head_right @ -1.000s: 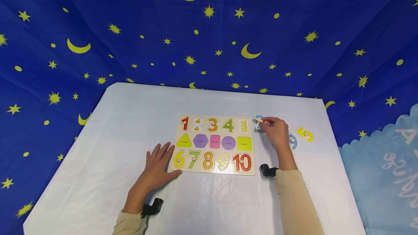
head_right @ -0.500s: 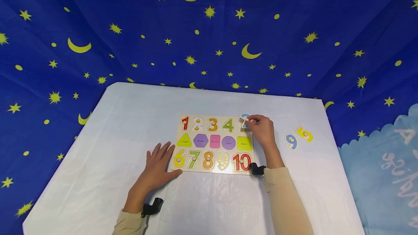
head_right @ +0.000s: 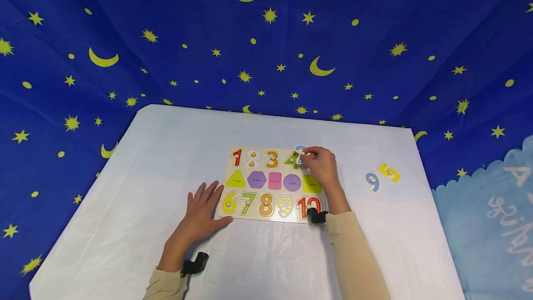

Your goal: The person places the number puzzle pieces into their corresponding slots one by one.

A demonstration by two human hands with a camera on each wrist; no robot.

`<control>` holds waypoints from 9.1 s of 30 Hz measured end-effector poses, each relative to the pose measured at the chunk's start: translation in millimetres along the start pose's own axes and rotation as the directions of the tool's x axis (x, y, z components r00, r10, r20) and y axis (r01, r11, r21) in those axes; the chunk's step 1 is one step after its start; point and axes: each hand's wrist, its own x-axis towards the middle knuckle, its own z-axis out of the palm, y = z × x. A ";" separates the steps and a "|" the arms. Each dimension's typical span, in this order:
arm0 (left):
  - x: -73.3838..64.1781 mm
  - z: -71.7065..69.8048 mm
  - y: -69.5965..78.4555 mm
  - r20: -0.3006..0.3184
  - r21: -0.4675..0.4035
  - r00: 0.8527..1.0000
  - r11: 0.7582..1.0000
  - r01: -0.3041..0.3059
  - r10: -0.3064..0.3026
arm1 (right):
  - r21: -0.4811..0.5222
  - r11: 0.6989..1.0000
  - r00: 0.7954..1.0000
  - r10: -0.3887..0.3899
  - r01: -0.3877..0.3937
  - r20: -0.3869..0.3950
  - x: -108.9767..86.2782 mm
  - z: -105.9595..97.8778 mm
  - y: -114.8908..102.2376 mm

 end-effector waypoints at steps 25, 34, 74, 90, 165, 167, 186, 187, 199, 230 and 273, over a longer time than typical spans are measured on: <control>1.1 1.9 -0.5 0.006 0.001 1.000 1.000 0.005 -0.006 | 0.039 0.999 0.998 0.003 -0.006 0.063 0.4 19.0 -7.7; -0.1 1.1 0.4 0.015 0.011 1.000 1.000 0.010 -0.010 | 0.049 0.999 0.996 0.013 -0.018 0.093 0.8 28.7 -10.6; 2.2 0.0 -0.9 0.003 0.015 1.000 1.000 -0.008 0.008 | -0.012 0.990 0.982 -0.140 0.142 0.131 -2.5 74.8 -41.9; 3.2 -4.7 0.9 -0.007 0.015 1.000 1.000 -0.011 0.011 | -0.051 0.976 0.969 -0.202 0.211 0.144 -4.1 92.5 -51.8; 9.7 -11.5 10.0 0.064 0.049 0.998 0.999 0.013 -0.016 | -0.142 0.986 0.996 0.083 -0.088 -0.043 -35.9 -54.0 41.6; 10.4 -12.7 10.2 0.061 0.049 0.998 0.999 0.005 -0.008 | -0.158 0.980 0.991 0.115 -0.123 -0.062 -39.2 -64.2 50.4; 10.5 -11.7 5.5 0.039 0.072 0.999 0.997 0.002 -0.005 | -0.266 0.906 0.943 0.300 -0.330 -0.147 -49.8 -126.4 105.6; 11.1 -10.9 5.8 0.039 0.073 0.999 0.997 -0.001 -0.002 | -0.266 0.904 0.941 0.308 -0.336 -0.142 -50.5 -127.4 108.8; 12.7 -11.0 6.6 0.042 0.084 0.999 0.996 0.010 -0.014 | -0.277 0.919 0.958 0.250 -0.281 -0.142 -47.7 -124.3 116.3; 8.8 -11.6 7.1 0.040 0.060 0.999 0.998 0.006 -0.009 | -0.146 0.932 0.936 0.307 -0.332 -0.172 -51.1 -111.6 109.1; 9.1 -15.7 10.1 0.049 0.066 0.999 0.998 -0.011 0.007 | -0.195 0.972 0.987 0.107 -0.130 -0.123 -71.9 -83.7 55.0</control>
